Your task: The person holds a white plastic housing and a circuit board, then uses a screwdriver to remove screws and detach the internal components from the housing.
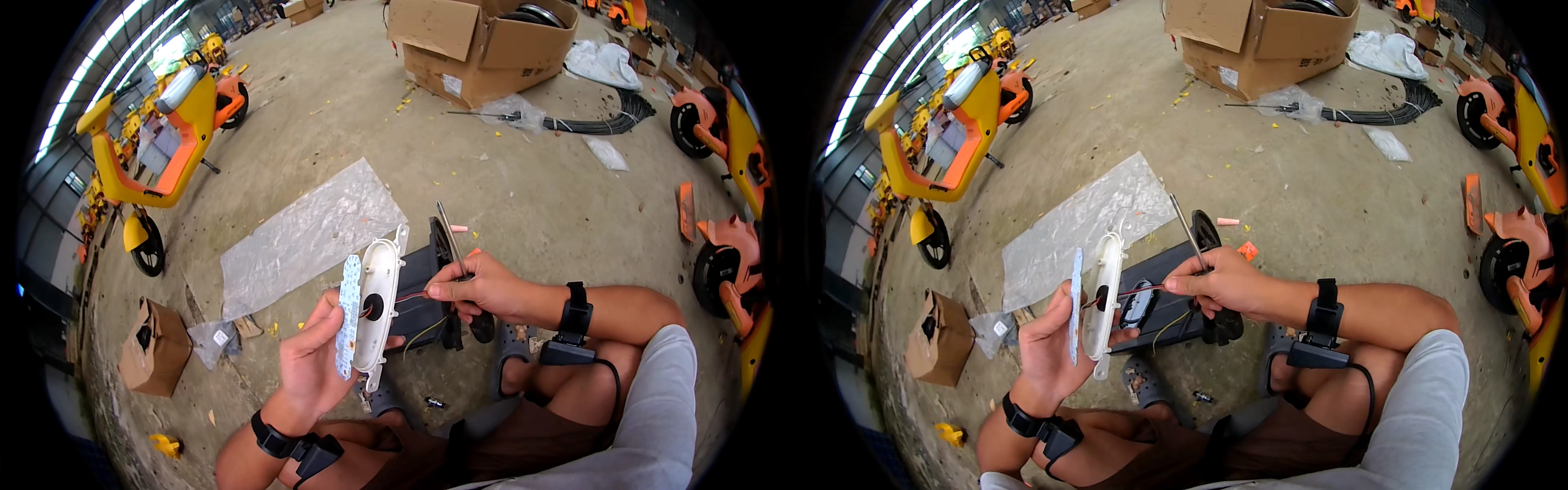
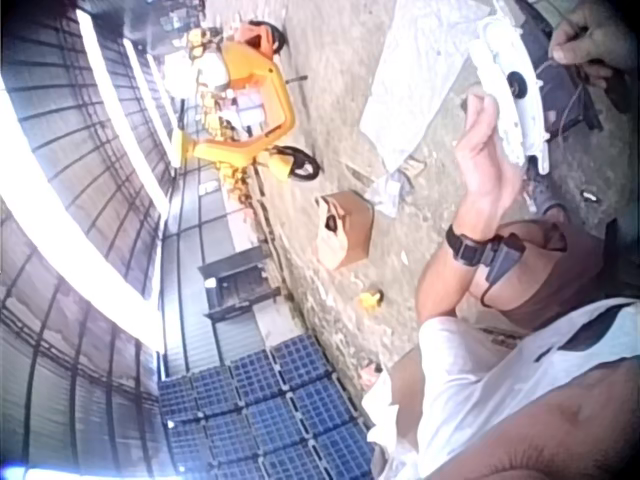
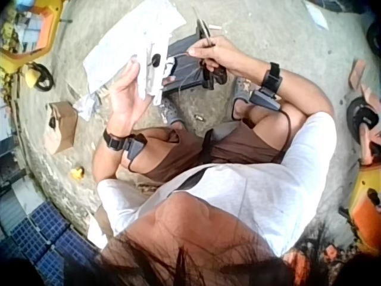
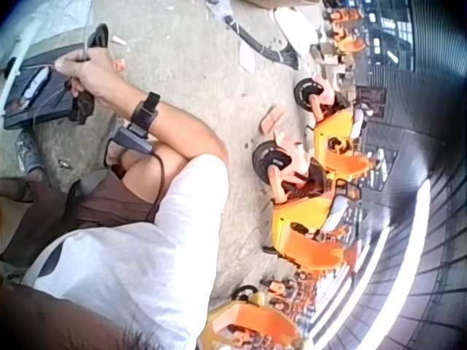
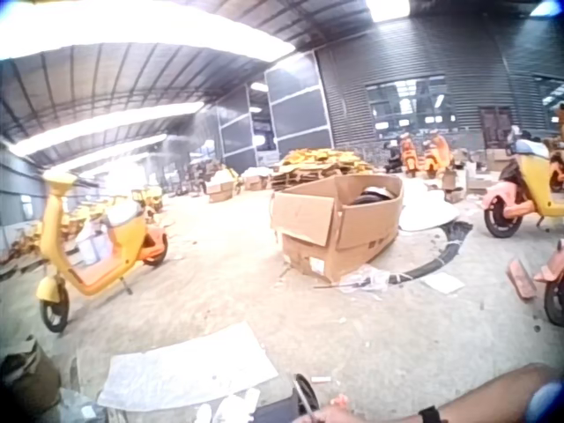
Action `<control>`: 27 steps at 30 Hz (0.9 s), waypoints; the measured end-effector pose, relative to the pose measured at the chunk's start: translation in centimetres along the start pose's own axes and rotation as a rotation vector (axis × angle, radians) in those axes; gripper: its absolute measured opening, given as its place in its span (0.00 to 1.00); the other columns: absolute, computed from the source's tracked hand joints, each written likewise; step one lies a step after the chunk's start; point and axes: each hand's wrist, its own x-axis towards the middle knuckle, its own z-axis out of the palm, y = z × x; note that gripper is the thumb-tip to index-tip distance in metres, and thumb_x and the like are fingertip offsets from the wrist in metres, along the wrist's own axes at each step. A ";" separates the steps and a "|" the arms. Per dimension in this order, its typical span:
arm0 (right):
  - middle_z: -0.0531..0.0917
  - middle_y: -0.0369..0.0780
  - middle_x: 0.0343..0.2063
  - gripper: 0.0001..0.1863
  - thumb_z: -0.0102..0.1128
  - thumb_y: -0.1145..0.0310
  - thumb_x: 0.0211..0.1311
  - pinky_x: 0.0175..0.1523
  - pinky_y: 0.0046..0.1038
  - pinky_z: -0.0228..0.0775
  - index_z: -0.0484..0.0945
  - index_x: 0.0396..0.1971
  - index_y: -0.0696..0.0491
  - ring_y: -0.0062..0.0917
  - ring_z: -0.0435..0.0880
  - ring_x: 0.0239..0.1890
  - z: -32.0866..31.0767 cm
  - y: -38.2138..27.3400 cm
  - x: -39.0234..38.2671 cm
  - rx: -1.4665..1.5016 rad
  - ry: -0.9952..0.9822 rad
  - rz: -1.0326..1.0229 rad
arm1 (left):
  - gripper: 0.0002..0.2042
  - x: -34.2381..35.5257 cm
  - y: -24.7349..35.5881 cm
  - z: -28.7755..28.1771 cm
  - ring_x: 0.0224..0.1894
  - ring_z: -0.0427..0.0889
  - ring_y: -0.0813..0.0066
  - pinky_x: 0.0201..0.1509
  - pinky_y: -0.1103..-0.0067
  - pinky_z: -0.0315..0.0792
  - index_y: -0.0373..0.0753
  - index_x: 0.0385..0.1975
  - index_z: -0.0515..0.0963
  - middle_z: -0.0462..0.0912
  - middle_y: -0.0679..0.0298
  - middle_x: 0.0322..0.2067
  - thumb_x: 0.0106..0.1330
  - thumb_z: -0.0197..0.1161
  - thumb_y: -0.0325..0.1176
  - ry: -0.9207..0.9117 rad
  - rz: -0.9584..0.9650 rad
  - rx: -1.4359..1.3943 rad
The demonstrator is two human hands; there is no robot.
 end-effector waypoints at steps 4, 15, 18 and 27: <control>0.77 0.34 0.20 0.11 0.63 0.66 0.62 0.22 0.21 0.63 0.81 0.36 0.60 0.13 0.65 0.13 0.0 -0.3 0.0 0.055 0.034 -0.013 | 0.12 0.0 -0.2 -0.1 0.50 0.77 0.55 0.56 0.47 0.69 0.38 0.49 0.65 0.74 0.54 0.50 0.71 0.46 0.37 0.010 0.013 0.039; 0.78 0.34 0.22 0.12 0.64 0.65 0.61 0.20 0.19 0.64 0.80 0.37 0.60 0.13 0.67 0.14 -0.2 -0.6 -0.2 0.040 0.035 -0.020 | 0.11 -0.2 -0.1 0.1 0.49 0.78 0.56 0.56 0.49 0.70 0.40 0.46 0.65 0.74 0.55 0.47 0.71 0.48 0.39 0.019 0.056 0.055; 0.79 0.34 0.23 0.12 0.64 0.65 0.61 0.20 0.19 0.64 0.80 0.38 0.60 0.13 0.67 0.14 -0.4 -0.5 -0.2 0.058 -0.005 -0.057 | 0.10 -0.1 0.0 0.1 0.48 0.79 0.57 0.55 0.50 0.71 0.41 0.44 0.64 0.75 0.55 0.46 0.72 0.47 0.39 0.030 0.073 0.085; 0.80 0.34 0.24 0.13 0.64 0.65 0.61 0.21 0.20 0.64 0.81 0.38 0.60 0.13 0.67 0.15 -0.4 -0.4 -0.1 0.080 0.042 -0.063 | 0.18 0.1 0.1 1.0 0.52 0.77 0.60 0.51 0.59 0.76 0.43 0.58 0.59 0.74 0.55 0.51 0.72 0.49 0.38 0.075 0.088 0.226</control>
